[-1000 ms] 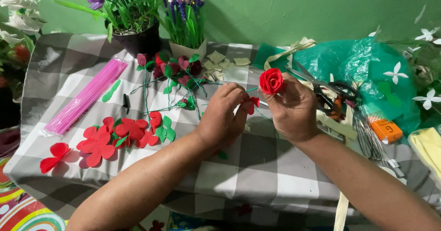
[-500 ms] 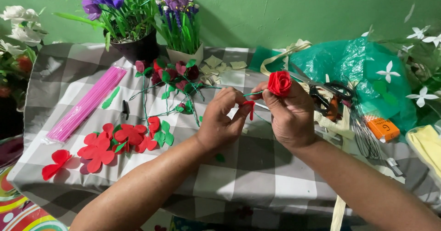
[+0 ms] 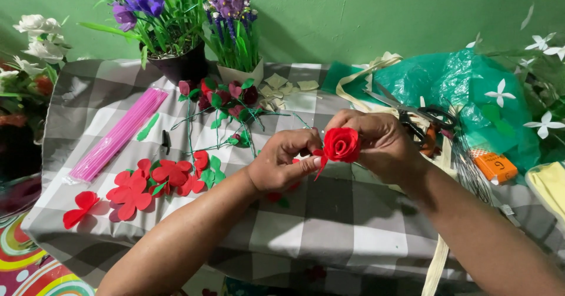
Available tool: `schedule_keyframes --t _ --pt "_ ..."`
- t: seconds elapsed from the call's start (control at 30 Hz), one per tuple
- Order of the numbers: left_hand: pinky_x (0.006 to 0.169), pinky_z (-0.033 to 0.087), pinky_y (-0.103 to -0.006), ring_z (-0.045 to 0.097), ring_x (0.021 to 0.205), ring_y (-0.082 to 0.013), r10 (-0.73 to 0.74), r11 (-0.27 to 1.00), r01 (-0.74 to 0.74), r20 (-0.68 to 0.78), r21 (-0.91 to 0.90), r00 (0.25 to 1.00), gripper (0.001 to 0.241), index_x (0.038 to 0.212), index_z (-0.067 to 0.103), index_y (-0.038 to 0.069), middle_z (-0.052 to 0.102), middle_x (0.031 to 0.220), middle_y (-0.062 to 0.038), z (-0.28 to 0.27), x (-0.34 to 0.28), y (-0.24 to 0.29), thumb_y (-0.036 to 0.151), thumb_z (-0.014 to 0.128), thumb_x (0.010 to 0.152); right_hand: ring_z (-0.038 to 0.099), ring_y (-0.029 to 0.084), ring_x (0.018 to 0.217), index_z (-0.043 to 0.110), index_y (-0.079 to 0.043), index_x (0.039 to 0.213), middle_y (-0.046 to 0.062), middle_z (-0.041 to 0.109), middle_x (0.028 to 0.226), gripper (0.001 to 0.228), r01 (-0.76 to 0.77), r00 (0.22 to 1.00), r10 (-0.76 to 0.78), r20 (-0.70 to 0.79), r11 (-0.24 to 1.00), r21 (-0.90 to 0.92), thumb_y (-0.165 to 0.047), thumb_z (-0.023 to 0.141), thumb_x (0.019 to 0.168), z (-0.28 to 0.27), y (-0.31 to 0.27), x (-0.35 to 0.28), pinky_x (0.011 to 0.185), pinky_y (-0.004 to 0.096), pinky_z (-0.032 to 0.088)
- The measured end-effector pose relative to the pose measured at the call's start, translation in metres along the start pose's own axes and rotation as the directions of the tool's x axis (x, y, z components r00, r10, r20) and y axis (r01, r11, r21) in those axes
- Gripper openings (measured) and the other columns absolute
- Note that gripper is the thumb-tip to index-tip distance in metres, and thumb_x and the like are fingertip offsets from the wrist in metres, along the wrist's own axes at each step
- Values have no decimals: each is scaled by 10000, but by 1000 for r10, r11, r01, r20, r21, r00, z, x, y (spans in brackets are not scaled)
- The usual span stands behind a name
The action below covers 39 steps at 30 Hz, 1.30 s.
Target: The person constructs an artificial rose by attaching red petals to a green wire stem, using a lighter and glue stick to melt the adhesive and secure the pieces.
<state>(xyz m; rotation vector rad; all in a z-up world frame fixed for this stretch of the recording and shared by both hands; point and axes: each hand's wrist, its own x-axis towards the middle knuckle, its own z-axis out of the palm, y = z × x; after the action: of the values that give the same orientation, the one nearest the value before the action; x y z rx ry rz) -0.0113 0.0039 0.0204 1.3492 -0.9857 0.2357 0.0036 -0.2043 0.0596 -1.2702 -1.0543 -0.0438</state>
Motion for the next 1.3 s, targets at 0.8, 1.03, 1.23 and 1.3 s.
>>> schedule_keyframes --t 0.8,1.03,1.23,1.3 --pt "631 395 -238 487 693 -91 -79 959 77 6 -273 997 136 901 639 -30 586 763 -101 14 -6 -10 64 711 967 685 234 903 664 5 1030 180 698 995 219 60 965 -115 -237 972 -226 14 781 845 9 8 -14 877 371 566" --pt "633 428 -297 518 665 -179 96 989 -93 -21 119 995 175 876 677 8 621 767 -111 3 4 2 152 724 964 634 215 950 676 29 1028 186 677 1025 150 2 965 -71 -252 965 -261 -61 692 909 22 -11 -6 856 330 510" --pt "619 434 -325 487 635 -245 203 956 -189 -38 222 979 226 791 591 40 533 715 -91 -2 4 -7 115 717 962 639 243 894 686 30 1004 175 663 962 118 -51 986 1 -170 955 -291 -24 714 903 18 0 -6 887 390 507" --pt "615 428 -326 481 630 -243 199 960 -188 -36 208 979 236 783 585 37 525 708 -91 0 6 -1 119 718 960 647 241 884 690 34 994 173 673 953 100 -43 985 -13 -171 946 -320 -17 719 912 21 3 -7 872 382 512"
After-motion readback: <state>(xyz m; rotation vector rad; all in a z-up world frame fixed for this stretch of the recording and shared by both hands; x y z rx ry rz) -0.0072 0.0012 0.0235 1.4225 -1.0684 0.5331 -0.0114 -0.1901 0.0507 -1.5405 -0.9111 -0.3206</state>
